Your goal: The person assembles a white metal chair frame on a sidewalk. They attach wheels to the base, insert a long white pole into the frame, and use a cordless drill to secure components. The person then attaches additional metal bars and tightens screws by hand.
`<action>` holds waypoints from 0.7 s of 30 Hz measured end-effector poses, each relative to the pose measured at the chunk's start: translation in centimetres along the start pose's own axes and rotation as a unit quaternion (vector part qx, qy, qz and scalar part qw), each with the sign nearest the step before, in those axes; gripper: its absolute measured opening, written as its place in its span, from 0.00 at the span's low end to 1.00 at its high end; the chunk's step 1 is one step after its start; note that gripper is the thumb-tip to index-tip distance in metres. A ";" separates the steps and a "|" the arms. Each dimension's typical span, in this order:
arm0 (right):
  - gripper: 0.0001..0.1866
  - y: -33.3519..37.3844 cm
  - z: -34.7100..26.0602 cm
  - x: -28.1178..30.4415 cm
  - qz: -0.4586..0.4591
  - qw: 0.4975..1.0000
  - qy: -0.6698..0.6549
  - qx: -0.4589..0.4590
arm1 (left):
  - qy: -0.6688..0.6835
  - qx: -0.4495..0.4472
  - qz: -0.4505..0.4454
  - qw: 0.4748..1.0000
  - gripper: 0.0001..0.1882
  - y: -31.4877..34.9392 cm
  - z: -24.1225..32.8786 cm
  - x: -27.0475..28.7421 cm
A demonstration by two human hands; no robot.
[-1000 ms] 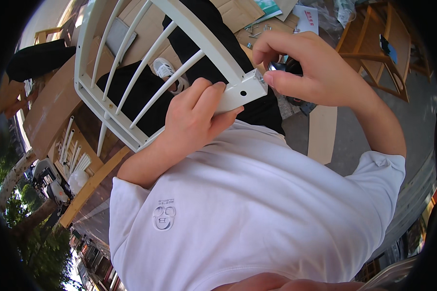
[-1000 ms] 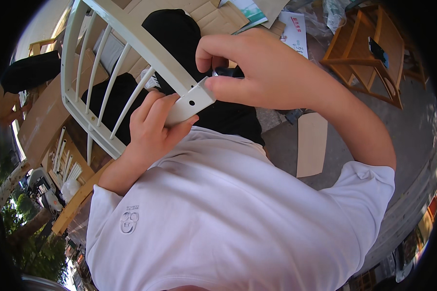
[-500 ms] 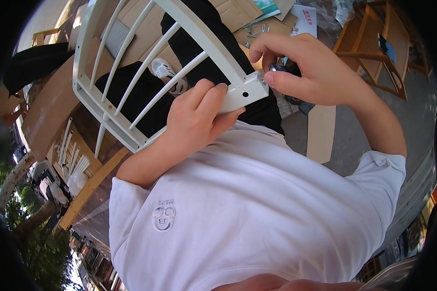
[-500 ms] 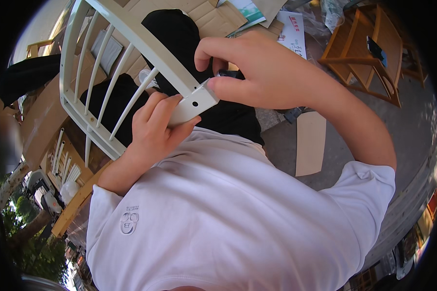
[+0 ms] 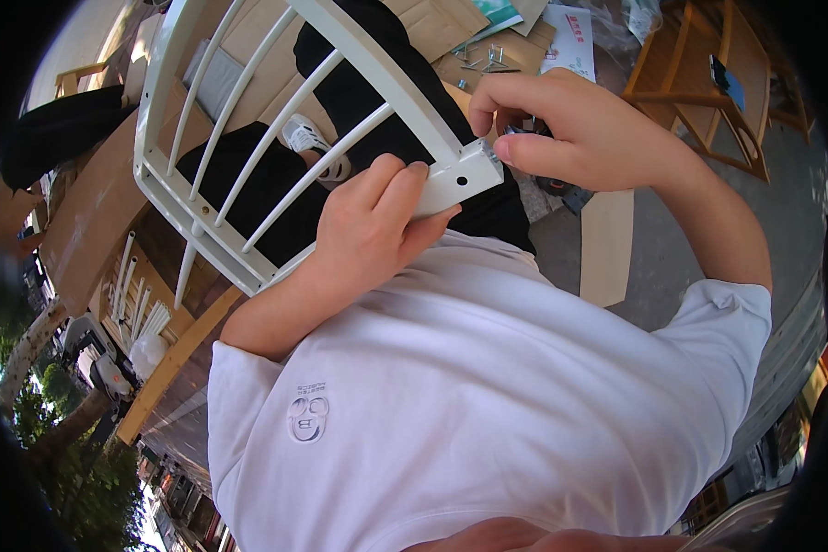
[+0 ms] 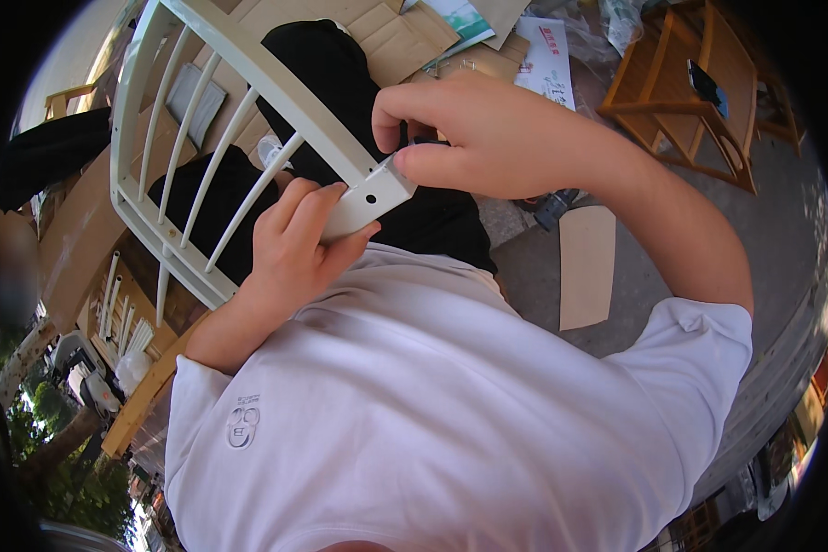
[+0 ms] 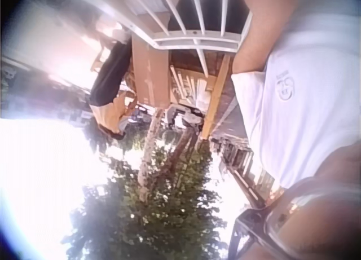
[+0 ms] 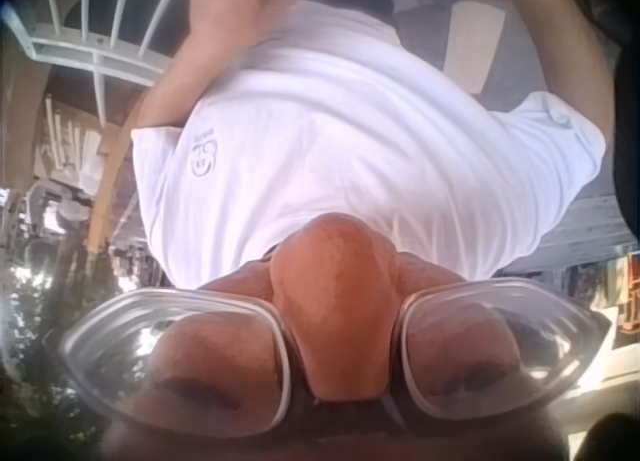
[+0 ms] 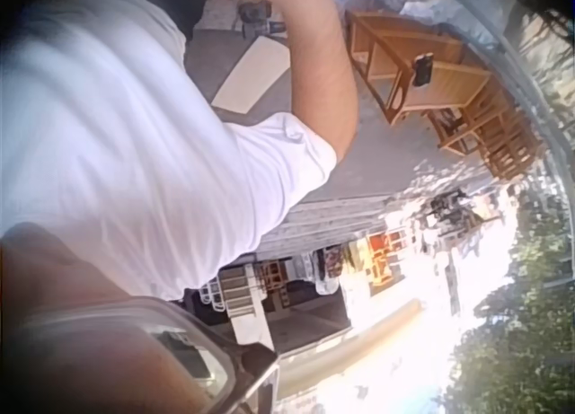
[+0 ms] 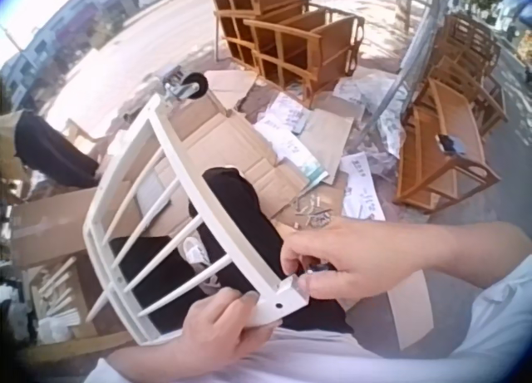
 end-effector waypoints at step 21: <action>0.23 0.0 42.2 1.0 0.346 0.851 -0.187 -0.347 | -0.070 0.107 -0.144 0.981 0.23 1.8 -2.9 -6.3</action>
Point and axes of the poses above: each hand's wrist, its own y-axis away from the middle knuckle, its own x-axis out of the back of the hand, z = x × y, the point moved 3 cm from there along -y, towards the middle knuckle, and after that the axes turned 1 degree about x, right-handed, at the moved point
